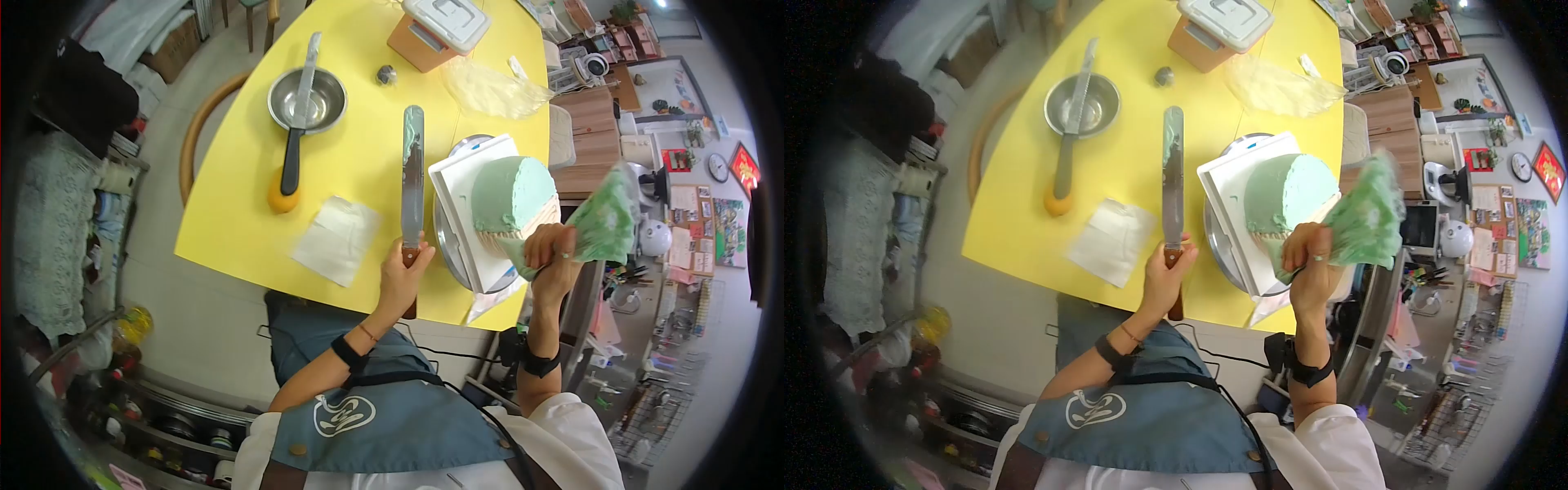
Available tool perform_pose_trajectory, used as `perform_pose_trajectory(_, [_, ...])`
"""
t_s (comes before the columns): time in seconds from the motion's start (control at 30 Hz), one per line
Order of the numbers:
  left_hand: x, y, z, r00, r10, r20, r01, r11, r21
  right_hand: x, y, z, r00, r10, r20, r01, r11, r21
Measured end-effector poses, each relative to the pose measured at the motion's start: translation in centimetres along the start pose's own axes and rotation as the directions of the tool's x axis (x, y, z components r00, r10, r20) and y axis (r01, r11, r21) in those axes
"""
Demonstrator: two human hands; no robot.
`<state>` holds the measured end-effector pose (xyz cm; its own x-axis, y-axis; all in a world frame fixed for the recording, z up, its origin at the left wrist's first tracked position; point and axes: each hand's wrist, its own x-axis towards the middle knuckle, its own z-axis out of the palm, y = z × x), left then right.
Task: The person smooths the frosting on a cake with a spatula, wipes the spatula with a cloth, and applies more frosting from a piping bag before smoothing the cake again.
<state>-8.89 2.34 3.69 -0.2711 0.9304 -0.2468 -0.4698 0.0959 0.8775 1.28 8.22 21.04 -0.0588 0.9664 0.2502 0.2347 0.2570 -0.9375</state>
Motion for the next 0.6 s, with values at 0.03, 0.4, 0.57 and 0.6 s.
perform_pose_trajectory(0.03, [0.0,1.7,-1.3,0.999,-0.029,0.025,0.029,0.999,-0.025,-0.6,-0.3,0.1,0.998,0.056,-0.004,-0.056,0.998,0.008])
perform_pose_trajectory(0.4, [-4.3,19.0,-18.8,0.959,0.095,-0.267,-0.012,0.955,0.295,-2.6,11.6,13.4,0.774,0.610,0.172,-0.628,0.773,0.088])
perform_pose_trajectory(0.57, [-6.8,20.4,-21.0,0.967,0.112,-0.231,-0.041,0.955,0.295,-1.0,16.9,16.1,0.591,0.789,0.167,-0.780,0.612,-0.130])
perform_pose_trajectory(0.6, [-7.0,20.7,-20.8,0.975,0.089,-0.205,-0.025,0.955,0.295,-0.9,18.1,16.6,0.601,0.789,0.130,-0.769,0.615,-0.176])
